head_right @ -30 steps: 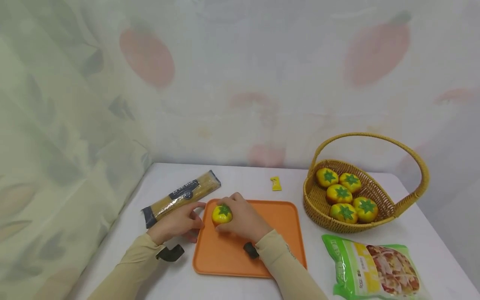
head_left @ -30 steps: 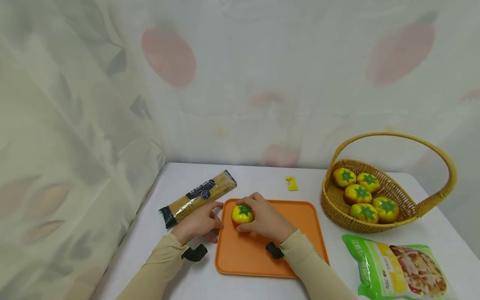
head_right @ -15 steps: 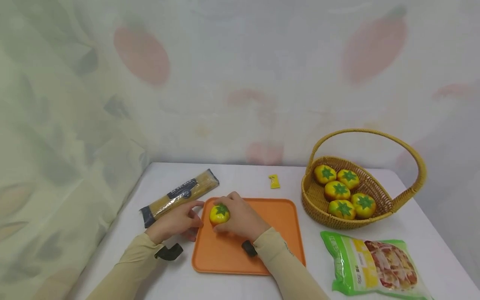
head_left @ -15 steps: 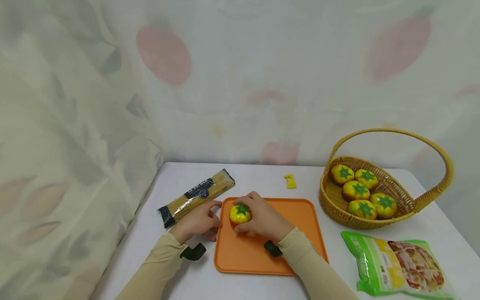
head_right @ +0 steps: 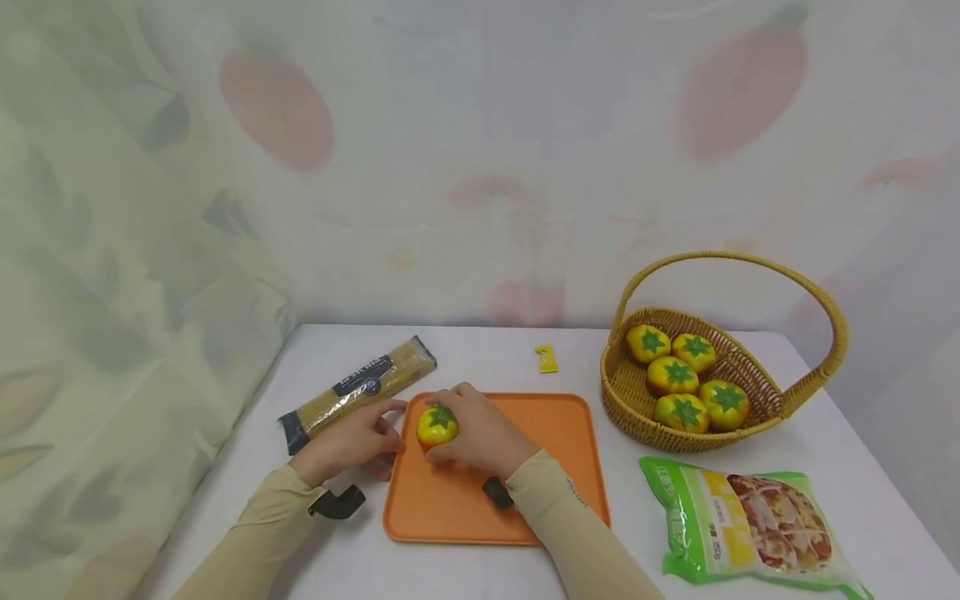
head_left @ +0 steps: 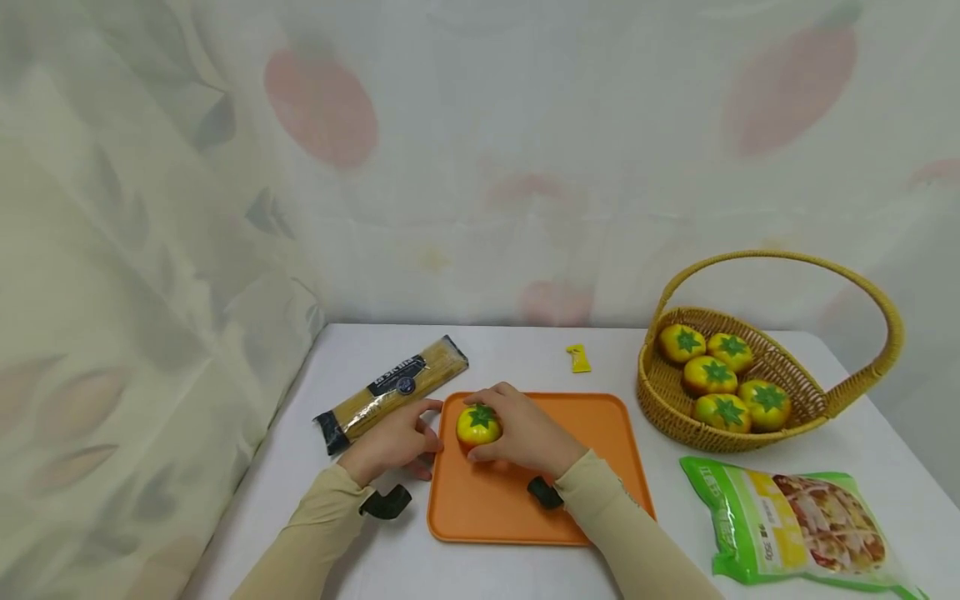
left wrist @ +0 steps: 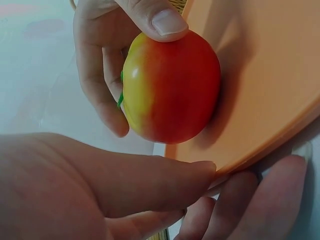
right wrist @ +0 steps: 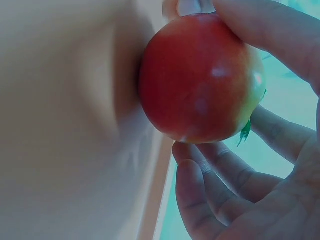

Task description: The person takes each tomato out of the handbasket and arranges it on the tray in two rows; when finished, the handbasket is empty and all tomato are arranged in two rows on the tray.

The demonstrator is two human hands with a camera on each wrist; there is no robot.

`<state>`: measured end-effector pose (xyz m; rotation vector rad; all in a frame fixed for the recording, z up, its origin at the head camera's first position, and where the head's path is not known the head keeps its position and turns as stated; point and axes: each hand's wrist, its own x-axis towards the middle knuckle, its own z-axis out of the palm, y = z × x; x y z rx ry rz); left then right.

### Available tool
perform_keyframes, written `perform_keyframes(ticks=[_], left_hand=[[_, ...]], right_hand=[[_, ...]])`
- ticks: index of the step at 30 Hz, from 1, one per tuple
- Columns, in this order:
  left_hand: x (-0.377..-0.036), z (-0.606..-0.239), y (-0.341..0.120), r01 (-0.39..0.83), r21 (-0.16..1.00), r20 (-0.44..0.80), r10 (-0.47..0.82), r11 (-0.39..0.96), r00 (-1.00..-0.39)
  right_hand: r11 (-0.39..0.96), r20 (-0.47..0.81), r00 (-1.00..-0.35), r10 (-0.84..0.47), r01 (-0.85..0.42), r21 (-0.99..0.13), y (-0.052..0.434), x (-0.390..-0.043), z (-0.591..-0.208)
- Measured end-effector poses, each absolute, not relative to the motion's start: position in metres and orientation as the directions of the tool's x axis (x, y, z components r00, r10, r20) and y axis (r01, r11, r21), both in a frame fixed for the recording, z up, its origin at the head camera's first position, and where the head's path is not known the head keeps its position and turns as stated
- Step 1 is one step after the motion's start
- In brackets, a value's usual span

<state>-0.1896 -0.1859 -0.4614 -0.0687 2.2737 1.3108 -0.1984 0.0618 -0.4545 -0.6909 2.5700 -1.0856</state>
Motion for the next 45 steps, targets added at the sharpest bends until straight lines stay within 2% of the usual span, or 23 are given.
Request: perform_keyframes(ticks=[25,32,39,45], left_hand=[[-0.195,-0.461,-0.175,-0.267,0.809,-0.443,0.243,0.524,-0.863],[-0.196,-0.46,-0.177,-0.244,0.809,-0.421,0.237,0.535,-0.876],[-0.193,-0.462,-0.184,-0.248,0.797,-0.43,0.229,0.551,-0.873],[-0.192,-0.465,-0.188,-0.249,0.786,-0.43,0.211,0.566,-0.878]], right_hand=[[0.6,-0.07,-0.869,-0.489,-0.277,-0.751,0.077,-0.192,-0.445],[0.611,-0.015,-0.878,-0.478,-0.32,-0.724,0.087,-0.194,-0.427],[0.634,0.101,-0.902,-0.42,-0.371,-0.678,0.135,-0.196,-0.4],[0.757,0.118,-0.925,-0.362,-0.366,-0.541,0.204,-0.193,-0.38]])
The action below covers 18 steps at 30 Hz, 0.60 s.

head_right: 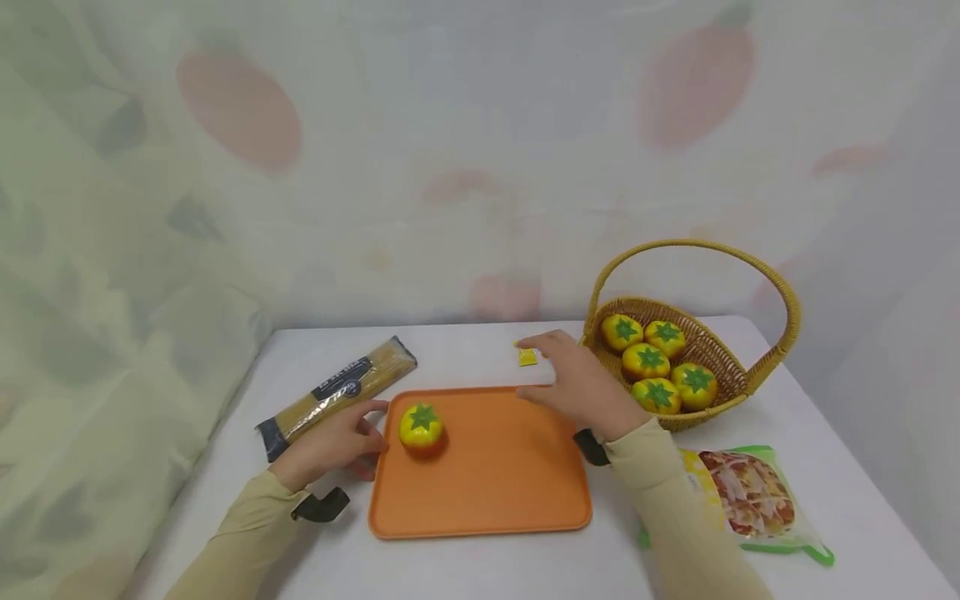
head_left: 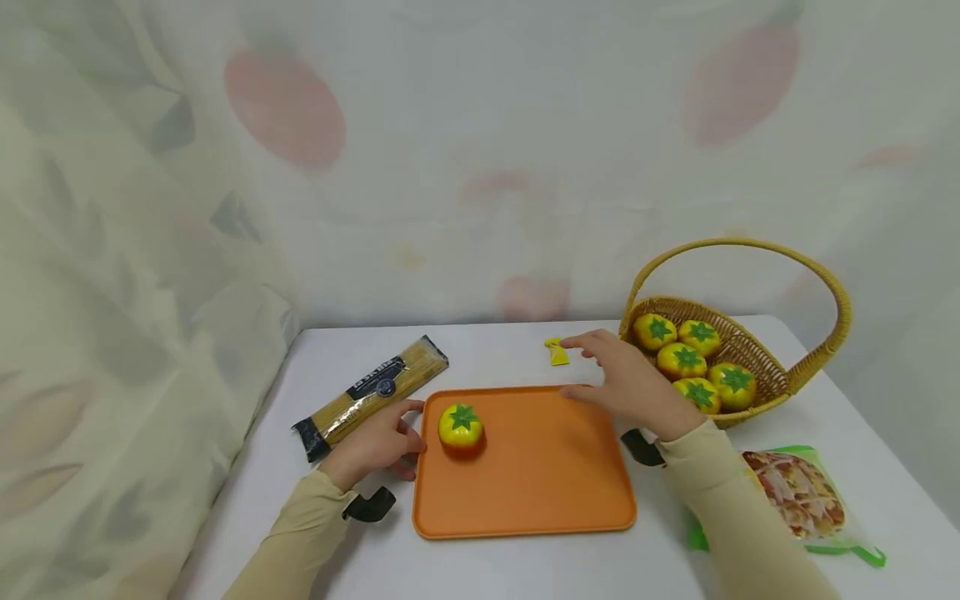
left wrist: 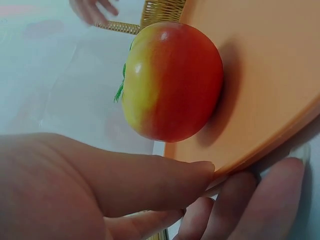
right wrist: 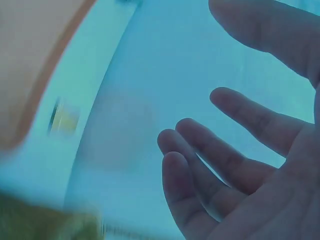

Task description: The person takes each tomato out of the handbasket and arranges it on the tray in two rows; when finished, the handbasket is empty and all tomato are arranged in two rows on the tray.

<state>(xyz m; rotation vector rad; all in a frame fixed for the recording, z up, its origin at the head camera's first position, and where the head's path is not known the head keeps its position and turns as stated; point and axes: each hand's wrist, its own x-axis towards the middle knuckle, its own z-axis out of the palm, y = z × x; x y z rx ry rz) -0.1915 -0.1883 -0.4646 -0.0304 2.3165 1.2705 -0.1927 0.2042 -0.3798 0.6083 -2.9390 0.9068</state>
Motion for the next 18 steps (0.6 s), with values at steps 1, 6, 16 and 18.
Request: perform_keyframes(ticks=[1,6,16,18], left_hand=[[-0.191,-0.465,-0.188,-0.252,0.784,-0.432,0.209,0.567,-0.877],[-0.191,-0.467,-0.189,-0.268,0.782,-0.439,0.191,0.563,-0.878],[-0.191,-0.466,-0.188,-0.255,0.786,-0.431,0.203,0.563,-0.879],[-0.191,-0.465,-0.188,-0.247,0.787,-0.425,0.206,0.565,-0.881]], right_hand=[[0.779,0.119,-0.928,-0.353,-0.362,-0.512,0.218,-0.192,-0.379],[0.851,0.082,-0.948,-0.307,-0.312,-0.423,0.284,-0.189,-0.376],[0.922,0.003,-0.981,-0.194,-0.184,-0.34,0.367,-0.184,-0.382],[0.926,-0.002,-0.983,-0.182,-0.17,-0.337,0.375,-0.185,-0.384]])
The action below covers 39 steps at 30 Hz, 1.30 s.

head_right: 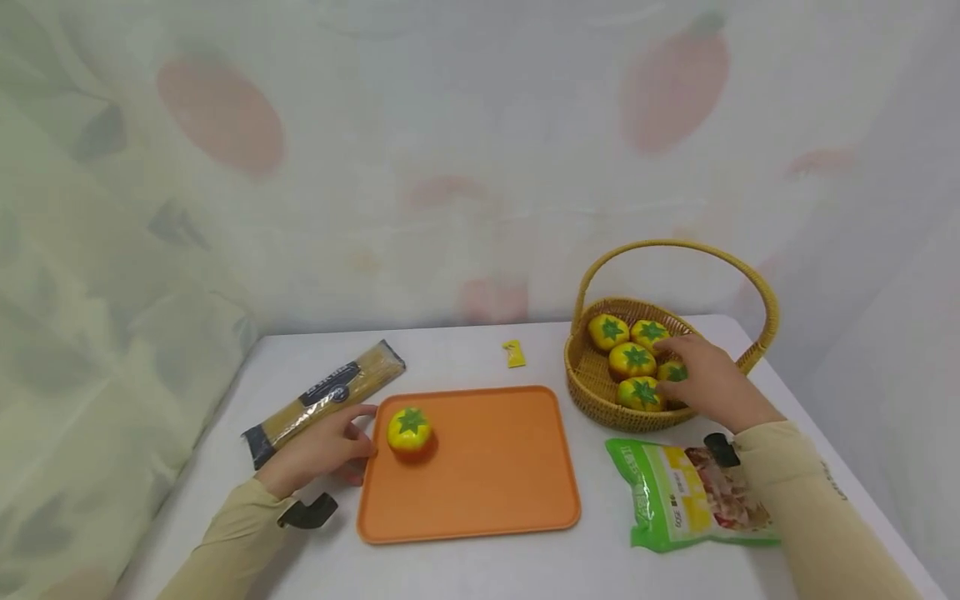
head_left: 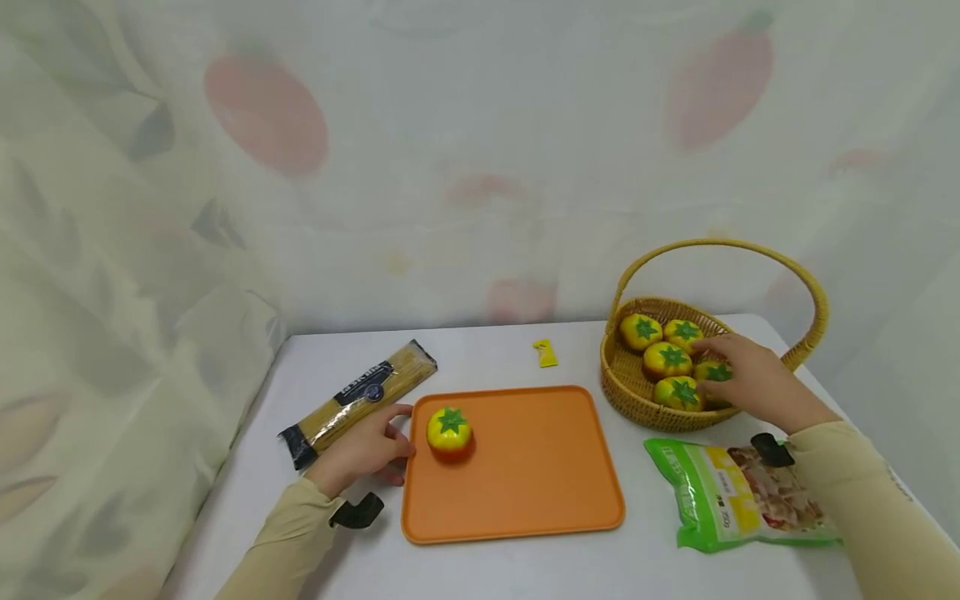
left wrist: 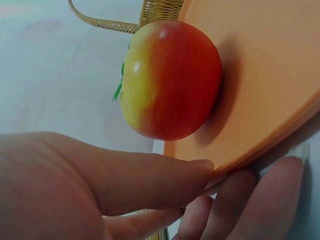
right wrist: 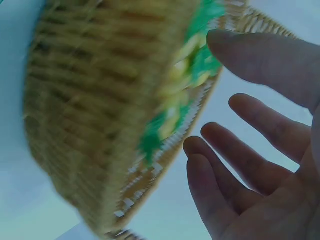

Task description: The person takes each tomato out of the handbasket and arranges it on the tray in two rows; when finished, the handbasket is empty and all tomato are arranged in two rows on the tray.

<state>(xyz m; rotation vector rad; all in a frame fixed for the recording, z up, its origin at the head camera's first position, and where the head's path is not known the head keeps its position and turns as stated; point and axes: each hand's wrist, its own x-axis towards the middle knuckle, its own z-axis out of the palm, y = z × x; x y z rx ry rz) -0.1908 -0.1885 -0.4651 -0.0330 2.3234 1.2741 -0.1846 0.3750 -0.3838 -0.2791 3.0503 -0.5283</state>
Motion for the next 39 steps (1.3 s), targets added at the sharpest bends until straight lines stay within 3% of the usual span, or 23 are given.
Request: perform_keyframes(ticks=[13,39], left_hand=[[-0.19,-0.467,-0.191,-0.23,0.786,-0.416,0.215,0.574,-0.884],[-0.189,-0.464,-0.189,-0.242,0.783,-0.42,0.2,0.574,-0.885]], right_hand=[[0.942,-0.107,-0.981,-0.162,-0.121,-0.314,0.394,-0.197,-0.4],[0.954,-0.068,-0.984,-0.164,-0.141,-0.264,0.394,-0.196,-0.401]])
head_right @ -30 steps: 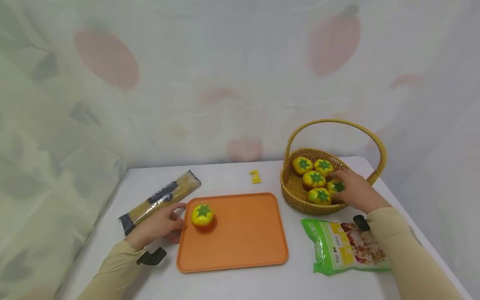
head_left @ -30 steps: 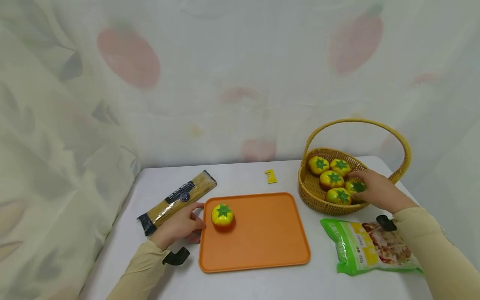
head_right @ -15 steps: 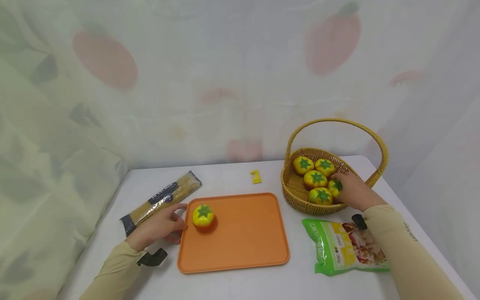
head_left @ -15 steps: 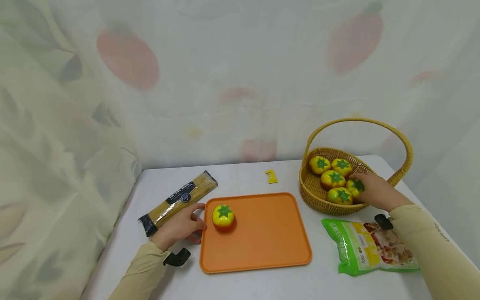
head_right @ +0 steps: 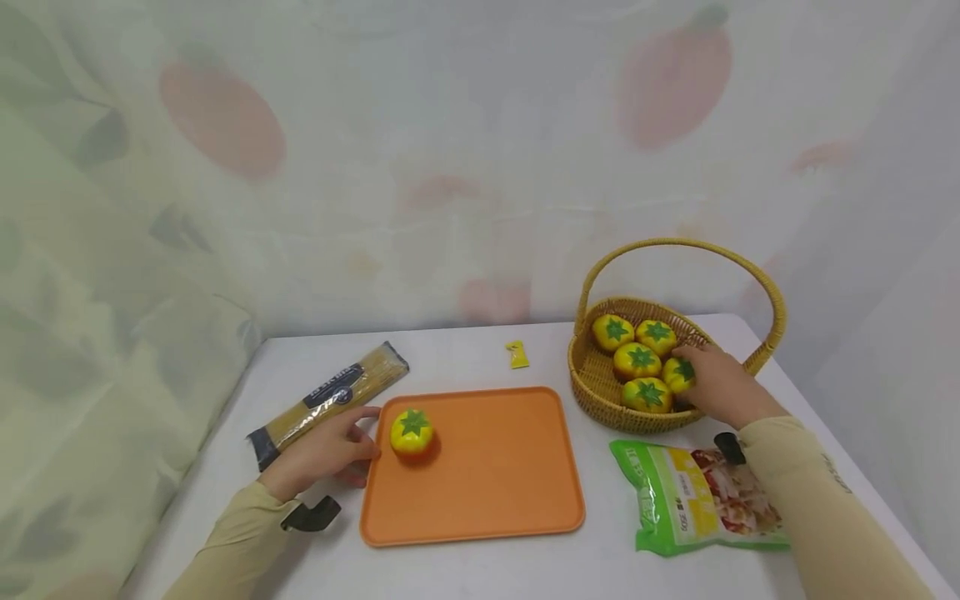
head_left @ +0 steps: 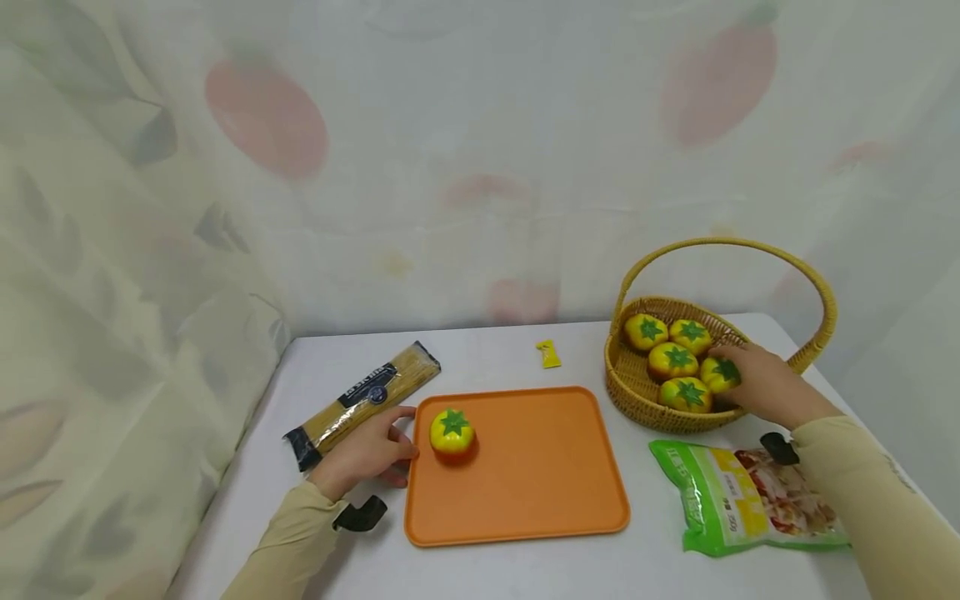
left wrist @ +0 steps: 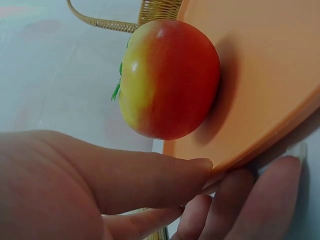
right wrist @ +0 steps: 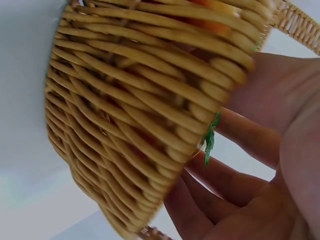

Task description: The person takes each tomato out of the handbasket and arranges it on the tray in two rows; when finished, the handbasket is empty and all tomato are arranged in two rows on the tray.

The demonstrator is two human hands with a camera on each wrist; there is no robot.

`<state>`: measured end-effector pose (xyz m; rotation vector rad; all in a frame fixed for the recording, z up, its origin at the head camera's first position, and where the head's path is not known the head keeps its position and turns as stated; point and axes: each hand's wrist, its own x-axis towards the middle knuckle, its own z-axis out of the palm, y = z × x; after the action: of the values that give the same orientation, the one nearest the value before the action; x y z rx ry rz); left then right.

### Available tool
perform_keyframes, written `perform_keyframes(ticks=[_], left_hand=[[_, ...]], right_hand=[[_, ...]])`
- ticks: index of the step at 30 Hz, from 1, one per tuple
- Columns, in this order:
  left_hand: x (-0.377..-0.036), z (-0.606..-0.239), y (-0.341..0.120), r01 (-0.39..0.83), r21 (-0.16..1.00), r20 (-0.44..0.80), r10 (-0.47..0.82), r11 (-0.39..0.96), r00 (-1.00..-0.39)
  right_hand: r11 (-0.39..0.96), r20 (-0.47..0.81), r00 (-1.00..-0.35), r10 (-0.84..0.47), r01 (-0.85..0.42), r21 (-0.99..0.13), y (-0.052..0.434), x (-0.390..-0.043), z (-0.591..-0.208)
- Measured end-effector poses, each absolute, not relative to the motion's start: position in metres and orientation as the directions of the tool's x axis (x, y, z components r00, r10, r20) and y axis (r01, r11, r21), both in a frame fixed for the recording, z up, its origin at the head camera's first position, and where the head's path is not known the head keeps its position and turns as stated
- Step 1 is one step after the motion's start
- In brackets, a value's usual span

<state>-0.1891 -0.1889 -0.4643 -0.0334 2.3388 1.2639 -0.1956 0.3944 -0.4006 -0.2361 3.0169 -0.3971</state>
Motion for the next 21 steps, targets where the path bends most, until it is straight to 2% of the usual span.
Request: perform_keyframes(ticks=[10,16,21], left_hand=[[-0.187,-0.463,-0.187,-0.246,0.779,-0.419,0.187,0.576,-0.889],[-0.188,-0.464,-0.187,-0.247,0.782,-0.42,0.191,0.572,-0.887],[-0.189,-0.464,-0.186,-0.248,0.781,-0.426,0.199,0.573,-0.883]], right_hand=[[0.954,-0.033,-0.987,-0.16,-0.146,-0.261,0.384,-0.185,-0.374],[0.937,-0.014,-0.983,-0.185,-0.172,-0.304,0.359,-0.179,-0.362],[0.912,0.065,-0.971,-0.231,-0.239,-0.334,0.331,-0.173,-0.36]])
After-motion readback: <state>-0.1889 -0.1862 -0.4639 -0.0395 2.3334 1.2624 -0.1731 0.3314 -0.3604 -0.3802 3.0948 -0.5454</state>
